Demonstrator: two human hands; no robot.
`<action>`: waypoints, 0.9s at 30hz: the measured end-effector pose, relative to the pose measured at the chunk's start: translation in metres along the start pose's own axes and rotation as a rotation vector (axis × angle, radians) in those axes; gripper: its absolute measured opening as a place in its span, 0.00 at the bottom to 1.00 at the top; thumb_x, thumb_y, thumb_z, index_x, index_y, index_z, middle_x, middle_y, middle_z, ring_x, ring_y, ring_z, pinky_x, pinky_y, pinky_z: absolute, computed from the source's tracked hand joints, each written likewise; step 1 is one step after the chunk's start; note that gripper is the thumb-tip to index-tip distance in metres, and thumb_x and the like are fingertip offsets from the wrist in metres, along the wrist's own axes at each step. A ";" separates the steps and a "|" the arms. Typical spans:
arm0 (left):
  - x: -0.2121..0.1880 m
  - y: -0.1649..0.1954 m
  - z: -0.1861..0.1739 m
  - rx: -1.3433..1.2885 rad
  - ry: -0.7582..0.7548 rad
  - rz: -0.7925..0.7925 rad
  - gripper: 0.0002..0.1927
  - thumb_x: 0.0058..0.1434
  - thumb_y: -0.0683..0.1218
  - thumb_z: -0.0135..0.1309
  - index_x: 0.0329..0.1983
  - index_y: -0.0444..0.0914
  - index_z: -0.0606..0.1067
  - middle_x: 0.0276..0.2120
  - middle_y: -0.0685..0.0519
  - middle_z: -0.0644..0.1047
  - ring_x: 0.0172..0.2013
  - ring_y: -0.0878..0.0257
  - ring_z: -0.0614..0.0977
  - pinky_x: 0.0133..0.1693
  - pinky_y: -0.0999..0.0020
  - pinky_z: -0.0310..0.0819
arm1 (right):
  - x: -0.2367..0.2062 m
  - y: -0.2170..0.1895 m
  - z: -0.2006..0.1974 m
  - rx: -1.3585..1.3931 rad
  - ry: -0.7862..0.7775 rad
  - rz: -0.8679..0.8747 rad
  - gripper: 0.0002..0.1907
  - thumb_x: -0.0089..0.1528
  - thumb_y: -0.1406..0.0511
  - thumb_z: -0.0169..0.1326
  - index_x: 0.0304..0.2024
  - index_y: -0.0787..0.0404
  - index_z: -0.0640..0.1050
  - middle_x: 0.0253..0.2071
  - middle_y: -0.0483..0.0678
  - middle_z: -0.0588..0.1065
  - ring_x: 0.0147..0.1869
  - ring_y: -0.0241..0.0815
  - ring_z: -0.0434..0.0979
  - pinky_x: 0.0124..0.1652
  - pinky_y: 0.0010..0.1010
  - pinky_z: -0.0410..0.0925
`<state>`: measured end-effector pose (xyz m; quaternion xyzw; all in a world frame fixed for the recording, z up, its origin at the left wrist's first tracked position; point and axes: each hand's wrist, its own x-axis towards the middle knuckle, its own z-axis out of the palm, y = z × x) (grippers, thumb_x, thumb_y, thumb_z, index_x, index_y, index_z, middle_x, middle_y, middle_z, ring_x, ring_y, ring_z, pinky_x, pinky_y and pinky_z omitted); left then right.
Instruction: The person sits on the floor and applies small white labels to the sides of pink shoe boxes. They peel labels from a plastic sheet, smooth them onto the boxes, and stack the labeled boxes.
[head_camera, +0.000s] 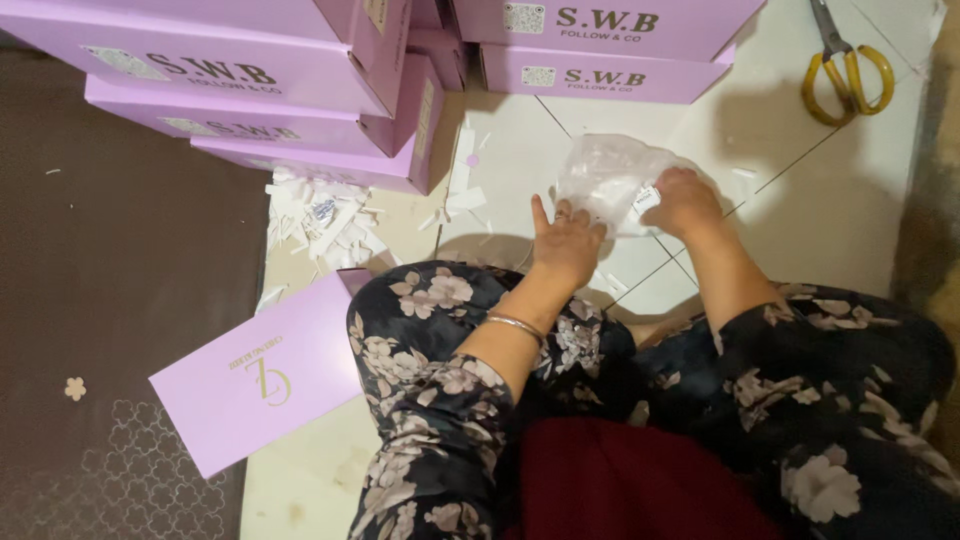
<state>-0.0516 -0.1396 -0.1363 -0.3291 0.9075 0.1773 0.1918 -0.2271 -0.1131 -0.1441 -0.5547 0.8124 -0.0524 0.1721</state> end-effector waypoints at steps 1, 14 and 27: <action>-0.002 0.001 -0.001 -0.020 -0.010 -0.001 0.21 0.64 0.45 0.50 0.61 0.49 0.73 0.65 0.49 0.68 0.71 0.44 0.57 0.65 0.25 0.31 | -0.001 -0.006 0.000 -0.032 0.007 0.007 0.30 0.39 0.60 0.72 0.41 0.66 0.80 0.45 0.61 0.77 0.51 0.61 0.76 0.46 0.46 0.69; 0.000 -0.006 -0.011 -0.230 0.467 -0.018 0.12 0.61 0.53 0.55 0.34 0.41 0.82 0.30 0.47 0.82 0.40 0.48 0.82 0.45 0.51 0.66 | -0.013 -0.031 -0.043 0.521 -0.254 0.030 0.18 0.54 0.68 0.57 0.48 0.59 0.80 0.42 0.55 0.81 0.46 0.52 0.81 0.45 0.42 0.71; 0.004 0.000 -0.015 -0.558 0.722 0.035 0.04 0.56 0.45 0.56 0.30 0.40 0.78 0.29 0.49 0.82 0.36 0.50 0.82 0.42 0.52 0.69 | -0.018 -0.054 -0.016 -0.057 -0.198 -0.010 0.35 0.46 0.58 0.69 0.56 0.56 0.76 0.58 0.58 0.70 0.59 0.61 0.70 0.53 0.46 0.67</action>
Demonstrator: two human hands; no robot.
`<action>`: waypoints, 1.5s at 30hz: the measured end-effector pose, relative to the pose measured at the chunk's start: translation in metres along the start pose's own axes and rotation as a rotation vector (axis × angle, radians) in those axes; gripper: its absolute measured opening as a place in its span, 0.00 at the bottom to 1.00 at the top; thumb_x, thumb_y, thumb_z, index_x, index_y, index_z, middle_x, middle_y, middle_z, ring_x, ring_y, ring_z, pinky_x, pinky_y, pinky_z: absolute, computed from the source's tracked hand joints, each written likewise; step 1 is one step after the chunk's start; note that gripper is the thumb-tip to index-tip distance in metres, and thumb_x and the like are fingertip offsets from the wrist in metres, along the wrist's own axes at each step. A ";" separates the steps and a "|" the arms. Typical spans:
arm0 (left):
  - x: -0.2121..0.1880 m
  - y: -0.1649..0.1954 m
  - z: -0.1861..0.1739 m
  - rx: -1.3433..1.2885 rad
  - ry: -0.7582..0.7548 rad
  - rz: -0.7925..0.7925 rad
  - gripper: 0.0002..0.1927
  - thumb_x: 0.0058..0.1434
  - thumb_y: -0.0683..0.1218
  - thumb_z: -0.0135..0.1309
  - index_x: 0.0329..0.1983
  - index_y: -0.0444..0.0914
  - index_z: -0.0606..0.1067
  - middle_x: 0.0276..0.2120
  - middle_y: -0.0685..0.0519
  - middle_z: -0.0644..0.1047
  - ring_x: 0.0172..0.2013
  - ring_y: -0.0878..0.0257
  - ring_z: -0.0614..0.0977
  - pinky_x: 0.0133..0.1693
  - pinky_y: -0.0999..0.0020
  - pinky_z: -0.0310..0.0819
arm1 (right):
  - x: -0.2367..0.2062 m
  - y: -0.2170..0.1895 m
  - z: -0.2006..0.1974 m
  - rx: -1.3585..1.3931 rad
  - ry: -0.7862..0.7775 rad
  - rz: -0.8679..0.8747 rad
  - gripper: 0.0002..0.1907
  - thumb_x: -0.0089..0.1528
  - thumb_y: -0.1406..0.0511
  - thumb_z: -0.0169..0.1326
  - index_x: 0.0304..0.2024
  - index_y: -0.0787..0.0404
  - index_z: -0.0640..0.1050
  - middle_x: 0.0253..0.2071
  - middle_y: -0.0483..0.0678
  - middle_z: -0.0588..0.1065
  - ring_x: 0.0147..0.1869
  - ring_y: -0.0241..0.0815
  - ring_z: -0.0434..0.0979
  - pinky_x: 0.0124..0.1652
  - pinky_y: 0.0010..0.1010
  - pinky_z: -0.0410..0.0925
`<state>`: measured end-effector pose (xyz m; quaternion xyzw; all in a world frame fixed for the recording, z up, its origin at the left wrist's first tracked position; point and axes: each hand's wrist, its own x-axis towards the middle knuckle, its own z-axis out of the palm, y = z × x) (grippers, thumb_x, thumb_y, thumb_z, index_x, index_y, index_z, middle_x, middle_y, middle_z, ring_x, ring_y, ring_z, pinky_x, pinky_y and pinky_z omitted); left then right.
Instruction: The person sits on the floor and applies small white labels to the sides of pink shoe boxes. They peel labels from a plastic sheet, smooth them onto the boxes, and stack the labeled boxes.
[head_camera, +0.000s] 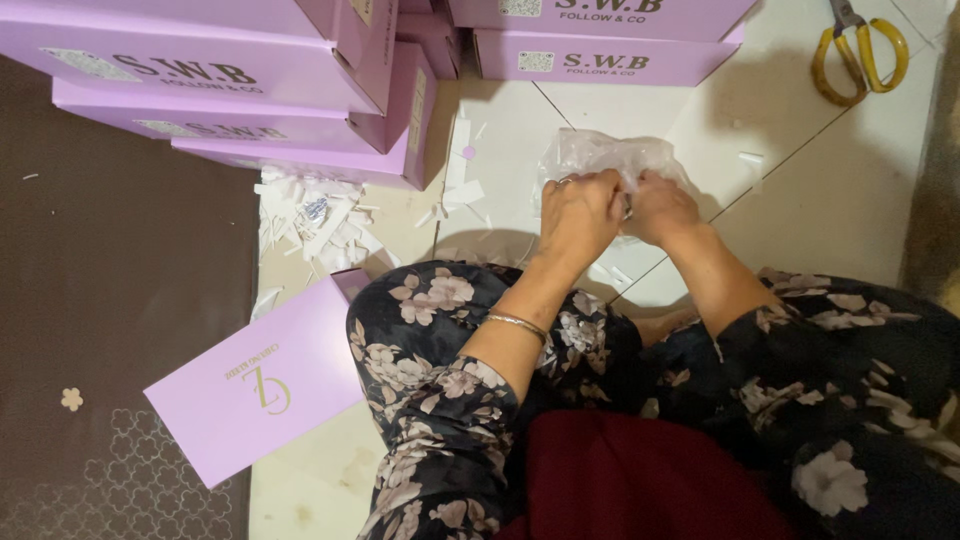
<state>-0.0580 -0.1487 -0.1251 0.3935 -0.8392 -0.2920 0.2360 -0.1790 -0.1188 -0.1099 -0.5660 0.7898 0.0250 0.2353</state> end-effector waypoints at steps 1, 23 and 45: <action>0.000 0.000 0.000 -0.031 0.011 0.011 0.04 0.57 0.45 0.56 0.31 0.40 0.78 0.29 0.49 0.81 0.35 0.50 0.82 0.42 0.52 0.68 | 0.000 -0.001 -0.001 -0.003 -0.041 0.011 0.31 0.50 0.57 0.67 0.55 0.56 0.77 0.57 0.58 0.72 0.58 0.60 0.72 0.54 0.45 0.68; -0.007 -0.016 0.007 0.446 -0.464 -0.138 0.16 0.57 0.43 0.53 0.50 0.42 0.78 0.52 0.46 0.76 0.57 0.45 0.74 0.54 0.42 0.63 | -0.007 -0.018 -0.023 -0.080 -0.191 0.020 0.19 0.55 0.61 0.65 0.48 0.59 0.82 0.53 0.57 0.77 0.59 0.56 0.76 0.58 0.41 0.69; -0.011 -0.027 0.020 0.365 -0.254 -0.065 0.12 0.56 0.42 0.52 0.41 0.42 0.80 0.44 0.47 0.79 0.50 0.47 0.77 0.50 0.45 0.64 | 0.009 0.009 0.024 -0.038 -0.076 -0.003 0.22 0.51 0.61 0.67 0.48 0.57 0.81 0.55 0.56 0.75 0.59 0.57 0.74 0.57 0.43 0.68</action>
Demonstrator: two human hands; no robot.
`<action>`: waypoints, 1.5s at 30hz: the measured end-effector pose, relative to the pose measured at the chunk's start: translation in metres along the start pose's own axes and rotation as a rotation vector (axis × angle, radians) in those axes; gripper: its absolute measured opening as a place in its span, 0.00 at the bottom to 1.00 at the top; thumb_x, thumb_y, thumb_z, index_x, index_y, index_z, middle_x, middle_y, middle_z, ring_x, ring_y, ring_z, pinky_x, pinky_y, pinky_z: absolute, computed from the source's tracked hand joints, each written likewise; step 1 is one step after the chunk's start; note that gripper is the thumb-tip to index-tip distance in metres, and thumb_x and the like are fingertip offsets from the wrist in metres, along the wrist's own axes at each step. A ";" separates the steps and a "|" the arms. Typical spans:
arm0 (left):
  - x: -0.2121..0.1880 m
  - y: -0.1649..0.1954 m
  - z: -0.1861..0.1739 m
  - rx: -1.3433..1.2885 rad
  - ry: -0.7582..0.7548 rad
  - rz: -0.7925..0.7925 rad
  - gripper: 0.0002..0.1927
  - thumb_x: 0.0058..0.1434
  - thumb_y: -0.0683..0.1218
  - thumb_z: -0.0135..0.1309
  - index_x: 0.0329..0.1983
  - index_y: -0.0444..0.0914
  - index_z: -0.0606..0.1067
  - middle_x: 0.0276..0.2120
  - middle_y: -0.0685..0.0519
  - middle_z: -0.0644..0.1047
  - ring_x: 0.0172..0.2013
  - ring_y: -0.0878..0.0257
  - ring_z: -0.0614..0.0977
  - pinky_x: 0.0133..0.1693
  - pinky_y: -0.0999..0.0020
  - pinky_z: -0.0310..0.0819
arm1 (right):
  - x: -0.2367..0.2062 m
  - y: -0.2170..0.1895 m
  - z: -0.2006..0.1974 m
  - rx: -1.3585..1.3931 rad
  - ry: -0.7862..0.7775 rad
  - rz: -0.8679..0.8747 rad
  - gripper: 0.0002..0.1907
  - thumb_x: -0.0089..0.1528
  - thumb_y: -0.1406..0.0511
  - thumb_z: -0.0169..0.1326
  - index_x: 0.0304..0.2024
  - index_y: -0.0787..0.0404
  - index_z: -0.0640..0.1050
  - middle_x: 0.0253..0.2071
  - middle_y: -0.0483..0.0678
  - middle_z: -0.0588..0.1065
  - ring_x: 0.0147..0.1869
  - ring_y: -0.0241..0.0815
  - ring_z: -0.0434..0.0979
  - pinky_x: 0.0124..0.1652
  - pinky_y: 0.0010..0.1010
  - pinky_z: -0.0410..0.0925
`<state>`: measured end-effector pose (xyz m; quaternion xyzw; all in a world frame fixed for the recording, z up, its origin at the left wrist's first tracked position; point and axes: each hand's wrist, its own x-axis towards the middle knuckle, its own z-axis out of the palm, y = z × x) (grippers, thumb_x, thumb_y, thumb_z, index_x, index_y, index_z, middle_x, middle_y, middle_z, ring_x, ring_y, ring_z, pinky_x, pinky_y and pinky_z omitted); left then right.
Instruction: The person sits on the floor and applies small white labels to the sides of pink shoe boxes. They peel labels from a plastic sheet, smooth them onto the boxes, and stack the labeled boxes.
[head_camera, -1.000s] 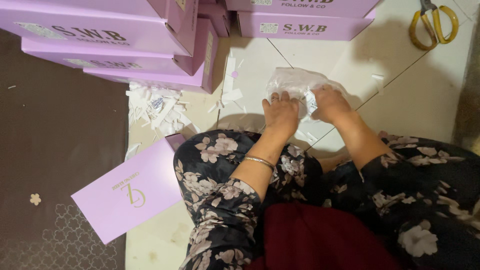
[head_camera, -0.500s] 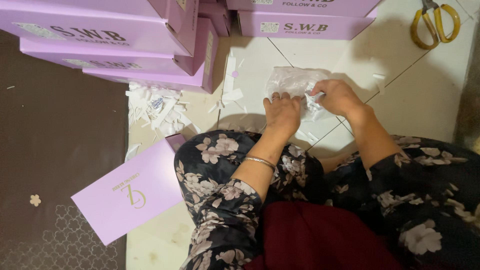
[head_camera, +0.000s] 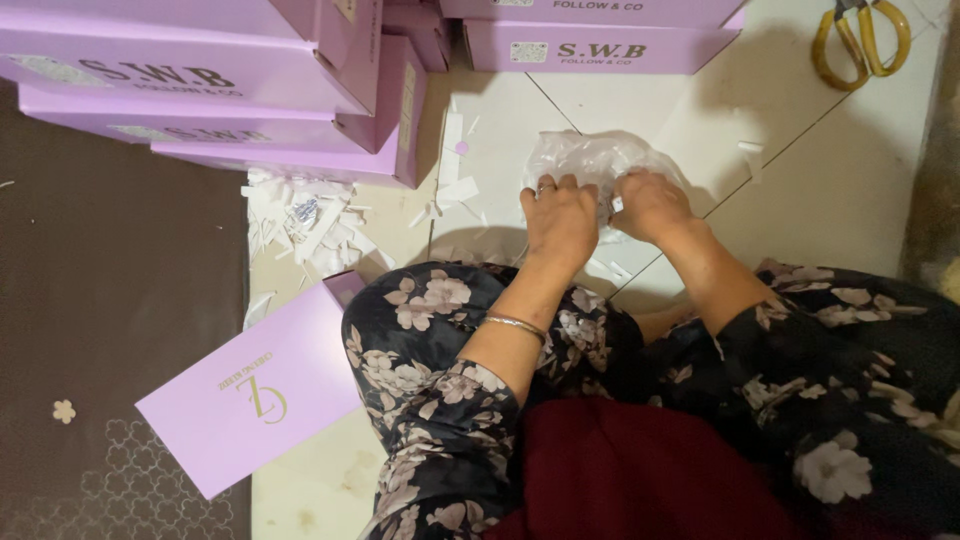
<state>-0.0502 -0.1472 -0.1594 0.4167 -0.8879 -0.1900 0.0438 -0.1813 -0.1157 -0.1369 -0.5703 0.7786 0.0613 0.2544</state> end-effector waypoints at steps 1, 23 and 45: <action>0.002 0.001 -0.001 -0.001 0.018 0.000 0.11 0.55 0.42 0.52 0.40 0.41 0.81 0.43 0.47 0.78 0.49 0.47 0.77 0.50 0.45 0.64 | 0.001 0.002 0.000 0.004 -0.009 0.004 0.21 0.52 0.61 0.66 0.47 0.57 0.82 0.55 0.56 0.76 0.59 0.56 0.74 0.57 0.43 0.68; 0.003 0.003 0.000 -0.132 0.233 0.055 0.09 0.51 0.37 0.54 0.34 0.39 0.81 0.39 0.48 0.77 0.45 0.48 0.76 0.51 0.48 0.63 | 0.005 0.004 0.002 0.042 0.141 -0.039 0.14 0.57 0.62 0.63 0.44 0.56 0.81 0.53 0.54 0.74 0.57 0.58 0.73 0.54 0.45 0.68; 0.000 0.001 0.001 0.107 -0.182 -0.074 0.12 0.54 0.44 0.55 0.42 0.41 0.80 0.50 0.47 0.74 0.57 0.47 0.71 0.57 0.42 0.57 | 0.005 0.006 -0.021 0.111 0.001 0.081 0.15 0.58 0.68 0.59 0.48 0.58 0.84 0.53 0.59 0.76 0.61 0.57 0.75 0.63 0.41 0.67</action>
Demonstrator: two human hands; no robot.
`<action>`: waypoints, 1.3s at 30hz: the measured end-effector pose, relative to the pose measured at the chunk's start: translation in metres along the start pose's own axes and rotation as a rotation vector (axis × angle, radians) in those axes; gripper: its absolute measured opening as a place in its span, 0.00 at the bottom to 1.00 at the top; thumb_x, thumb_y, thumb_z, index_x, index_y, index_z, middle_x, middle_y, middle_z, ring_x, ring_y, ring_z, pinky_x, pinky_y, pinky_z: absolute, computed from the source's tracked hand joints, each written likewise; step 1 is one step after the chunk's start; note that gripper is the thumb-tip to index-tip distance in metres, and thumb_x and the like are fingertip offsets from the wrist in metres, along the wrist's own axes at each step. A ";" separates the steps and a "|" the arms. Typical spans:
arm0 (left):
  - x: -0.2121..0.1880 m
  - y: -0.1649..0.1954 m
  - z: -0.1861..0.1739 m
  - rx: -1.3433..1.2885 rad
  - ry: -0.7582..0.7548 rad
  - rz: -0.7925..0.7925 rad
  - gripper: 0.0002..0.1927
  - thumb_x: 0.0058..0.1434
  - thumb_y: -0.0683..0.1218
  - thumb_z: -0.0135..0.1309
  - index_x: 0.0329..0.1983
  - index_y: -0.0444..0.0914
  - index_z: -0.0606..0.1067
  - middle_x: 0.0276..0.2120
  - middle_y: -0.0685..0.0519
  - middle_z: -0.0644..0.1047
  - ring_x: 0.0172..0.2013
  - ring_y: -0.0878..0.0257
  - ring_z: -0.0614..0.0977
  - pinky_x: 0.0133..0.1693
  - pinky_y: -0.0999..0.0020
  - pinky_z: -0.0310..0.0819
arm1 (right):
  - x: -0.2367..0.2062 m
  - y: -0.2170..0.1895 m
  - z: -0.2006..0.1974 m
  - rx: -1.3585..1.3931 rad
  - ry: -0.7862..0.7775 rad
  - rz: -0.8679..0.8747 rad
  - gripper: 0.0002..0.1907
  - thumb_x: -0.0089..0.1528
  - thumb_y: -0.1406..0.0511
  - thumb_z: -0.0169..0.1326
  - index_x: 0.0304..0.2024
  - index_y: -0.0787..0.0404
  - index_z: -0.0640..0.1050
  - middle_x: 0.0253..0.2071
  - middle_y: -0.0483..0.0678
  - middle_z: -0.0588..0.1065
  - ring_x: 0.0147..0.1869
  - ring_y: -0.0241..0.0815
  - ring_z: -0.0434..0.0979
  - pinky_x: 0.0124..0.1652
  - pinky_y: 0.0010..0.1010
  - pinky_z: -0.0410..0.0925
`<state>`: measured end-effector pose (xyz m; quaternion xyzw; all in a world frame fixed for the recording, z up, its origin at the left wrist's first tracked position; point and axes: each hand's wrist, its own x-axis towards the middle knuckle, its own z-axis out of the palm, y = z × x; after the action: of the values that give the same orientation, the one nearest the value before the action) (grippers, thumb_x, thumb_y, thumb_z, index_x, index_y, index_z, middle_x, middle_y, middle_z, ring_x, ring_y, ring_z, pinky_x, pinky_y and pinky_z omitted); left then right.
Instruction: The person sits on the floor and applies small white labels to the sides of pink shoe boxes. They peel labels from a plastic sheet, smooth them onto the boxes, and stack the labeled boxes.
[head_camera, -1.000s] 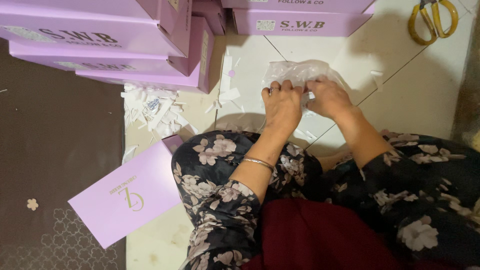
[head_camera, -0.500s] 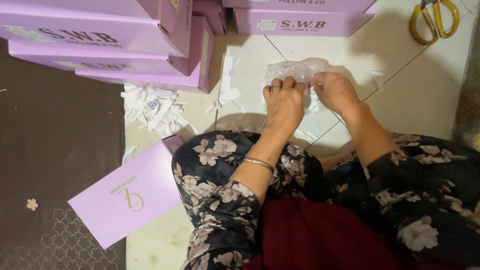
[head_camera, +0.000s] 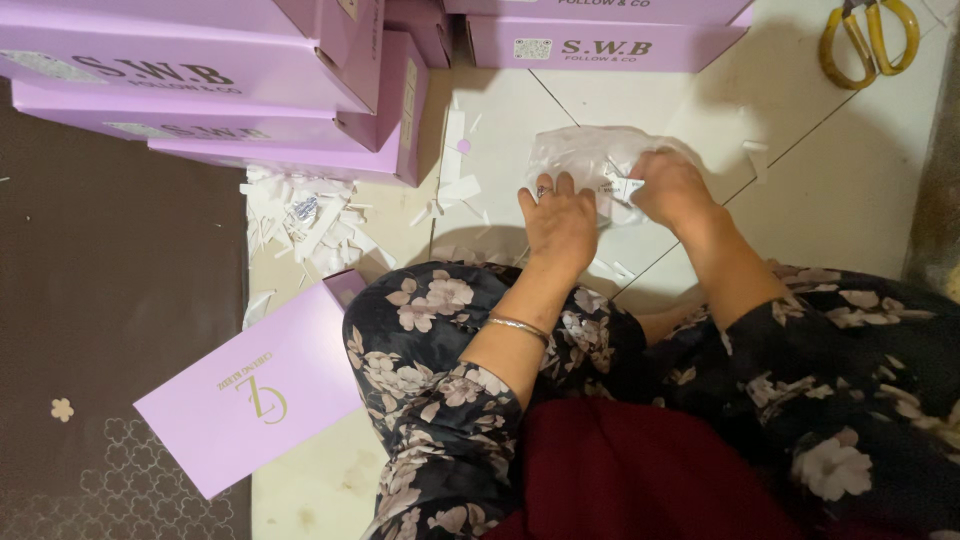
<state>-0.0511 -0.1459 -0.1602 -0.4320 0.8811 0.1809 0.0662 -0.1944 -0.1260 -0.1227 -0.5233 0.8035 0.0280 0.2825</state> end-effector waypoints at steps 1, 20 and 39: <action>0.000 0.000 0.001 0.012 -0.013 0.011 0.13 0.55 0.44 0.55 0.43 0.42 0.80 0.50 0.47 0.74 0.57 0.47 0.71 0.57 0.41 0.57 | -0.001 -0.002 0.001 -0.010 0.031 -0.004 0.18 0.55 0.66 0.62 0.48 0.60 0.82 0.53 0.59 0.75 0.60 0.59 0.73 0.60 0.41 0.66; 0.002 -0.001 0.007 0.068 -0.142 0.034 0.13 0.59 0.45 0.51 0.45 0.44 0.80 0.52 0.47 0.74 0.59 0.46 0.69 0.60 0.39 0.52 | 0.012 0.043 0.005 0.118 0.204 -0.149 0.21 0.58 0.68 0.61 0.55 0.59 0.80 0.47 0.61 0.79 0.51 0.59 0.79 0.51 0.44 0.70; 0.002 0.003 -0.004 -0.217 0.399 0.114 0.10 0.51 0.37 0.54 0.35 0.39 0.81 0.36 0.48 0.78 0.43 0.48 0.77 0.48 0.49 0.64 | -0.004 0.054 -0.035 0.538 0.101 -0.178 0.13 0.58 0.75 0.55 0.43 0.62 0.84 0.43 0.51 0.80 0.46 0.46 0.77 0.46 0.37 0.70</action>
<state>-0.0540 -0.1470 -0.1566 -0.4135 0.8750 0.1890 -0.1665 -0.2542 -0.1106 -0.1051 -0.4987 0.7460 -0.2370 0.3722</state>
